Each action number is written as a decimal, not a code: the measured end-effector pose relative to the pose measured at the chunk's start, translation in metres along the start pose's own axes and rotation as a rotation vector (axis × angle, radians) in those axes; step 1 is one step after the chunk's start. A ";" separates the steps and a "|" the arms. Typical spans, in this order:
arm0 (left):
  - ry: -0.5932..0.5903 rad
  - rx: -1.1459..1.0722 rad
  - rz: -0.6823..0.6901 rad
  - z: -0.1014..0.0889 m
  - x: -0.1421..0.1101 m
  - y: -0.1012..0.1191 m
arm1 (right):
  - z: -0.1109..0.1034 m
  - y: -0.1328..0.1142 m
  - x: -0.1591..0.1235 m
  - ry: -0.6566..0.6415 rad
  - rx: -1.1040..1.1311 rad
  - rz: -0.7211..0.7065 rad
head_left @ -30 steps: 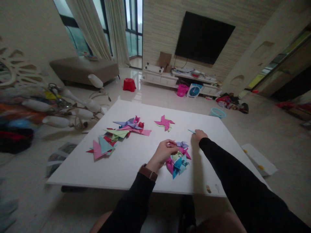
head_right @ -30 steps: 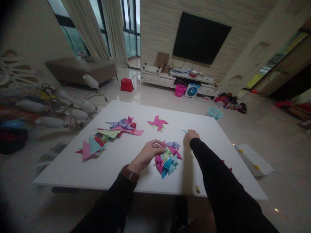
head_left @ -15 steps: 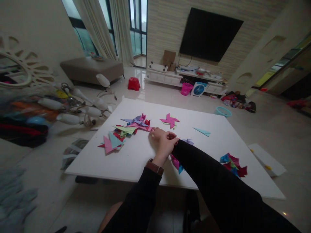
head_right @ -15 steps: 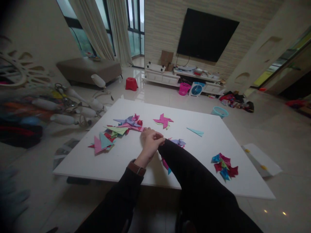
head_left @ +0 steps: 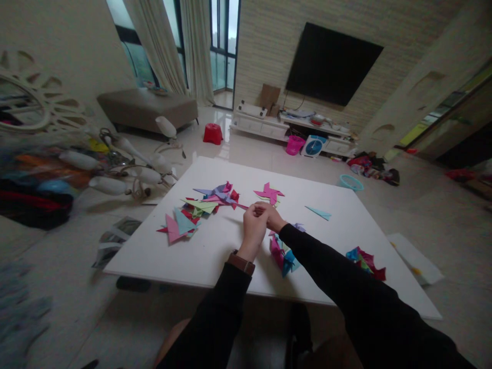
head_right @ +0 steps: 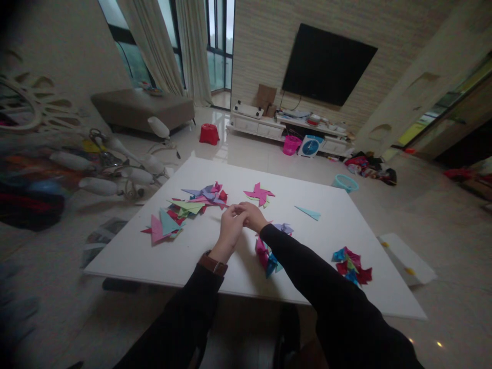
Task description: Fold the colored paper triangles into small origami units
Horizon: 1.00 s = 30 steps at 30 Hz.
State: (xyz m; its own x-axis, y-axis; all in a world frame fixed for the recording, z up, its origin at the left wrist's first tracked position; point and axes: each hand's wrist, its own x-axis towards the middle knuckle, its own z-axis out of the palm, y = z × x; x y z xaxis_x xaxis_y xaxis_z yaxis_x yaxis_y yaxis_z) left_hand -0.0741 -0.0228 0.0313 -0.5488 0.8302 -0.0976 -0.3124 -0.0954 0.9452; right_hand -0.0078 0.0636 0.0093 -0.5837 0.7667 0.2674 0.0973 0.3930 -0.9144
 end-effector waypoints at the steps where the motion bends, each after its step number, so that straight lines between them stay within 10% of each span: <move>1: 0.033 -0.004 0.007 -0.002 0.001 0.002 | -0.010 -0.004 -0.005 0.008 -0.107 0.000; 6: 0.132 0.046 0.022 -0.002 -0.001 0.002 | -0.054 -0.024 -0.077 0.317 -0.224 0.181; 12: -0.270 0.029 -0.200 0.018 -0.023 -0.015 | -0.060 -0.040 -0.145 0.492 -0.241 0.094; 20: -0.385 0.029 -0.187 0.036 -0.029 -0.028 | -0.068 -0.031 -0.143 0.372 -0.364 -0.077; 30: -0.426 0.006 -0.250 0.059 -0.024 -0.033 | -0.093 -0.014 -0.131 0.382 0.050 0.195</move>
State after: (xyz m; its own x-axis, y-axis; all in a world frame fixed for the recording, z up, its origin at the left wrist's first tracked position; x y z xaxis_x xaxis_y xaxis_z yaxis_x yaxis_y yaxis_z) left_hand -0.0045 -0.0075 0.0211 -0.0915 0.9782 -0.1865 -0.3889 0.1373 0.9110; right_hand 0.1422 0.0052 0.0151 -0.2170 0.9608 0.1725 0.1316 0.2039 -0.9701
